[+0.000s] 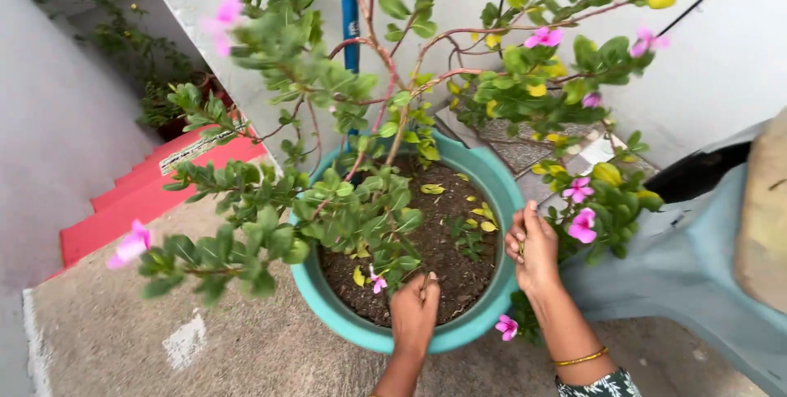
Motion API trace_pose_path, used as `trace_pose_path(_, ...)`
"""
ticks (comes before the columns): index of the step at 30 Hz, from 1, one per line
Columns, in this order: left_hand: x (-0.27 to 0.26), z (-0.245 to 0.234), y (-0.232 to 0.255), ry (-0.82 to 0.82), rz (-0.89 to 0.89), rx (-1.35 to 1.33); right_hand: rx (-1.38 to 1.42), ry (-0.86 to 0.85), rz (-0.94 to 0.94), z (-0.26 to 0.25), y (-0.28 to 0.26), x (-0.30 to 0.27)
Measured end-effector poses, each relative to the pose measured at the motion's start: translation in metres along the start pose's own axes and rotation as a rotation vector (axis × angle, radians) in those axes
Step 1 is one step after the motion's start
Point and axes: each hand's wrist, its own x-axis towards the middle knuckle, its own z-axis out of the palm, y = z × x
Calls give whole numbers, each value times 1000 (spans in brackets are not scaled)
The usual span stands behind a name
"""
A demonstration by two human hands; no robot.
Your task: Picking dried leaves and flowers from a potted plant and tending to the soil with bare hands.
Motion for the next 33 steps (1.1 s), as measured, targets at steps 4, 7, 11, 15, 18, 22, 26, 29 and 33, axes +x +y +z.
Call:
trace_pose_path(4,3,6,-6,4,44,14,-85,93,15,15,-10,-13)
trace_pose_path(7,3,10,-13,-26,-50,21,-142,76,41,25,-5,-21)
trace_pose_path(11,3,3,5,54,33,-37,-275,-64,117,50,10,3)
trace_pose_path(15,-5,-3,17,157,179,44,-446,-36,98,76,26,60)
trace_pose_path(18,-7,2,5,95,169,69,-410,9,50,76,34,102)
trace_pose_path(22,-7,-2,13,76,208,94,-393,-12,2,49,53,139)
trace_pose_path(26,-8,-5,20,42,107,124,-1067,-62,-172,44,58,139)
trace_pose_path(29,-10,-4,20,52,191,127,-1575,-148,-254,48,67,134)
trace_pose_path(33,-11,-3,18,-1,292,245,-1841,-308,-195,69,80,126)
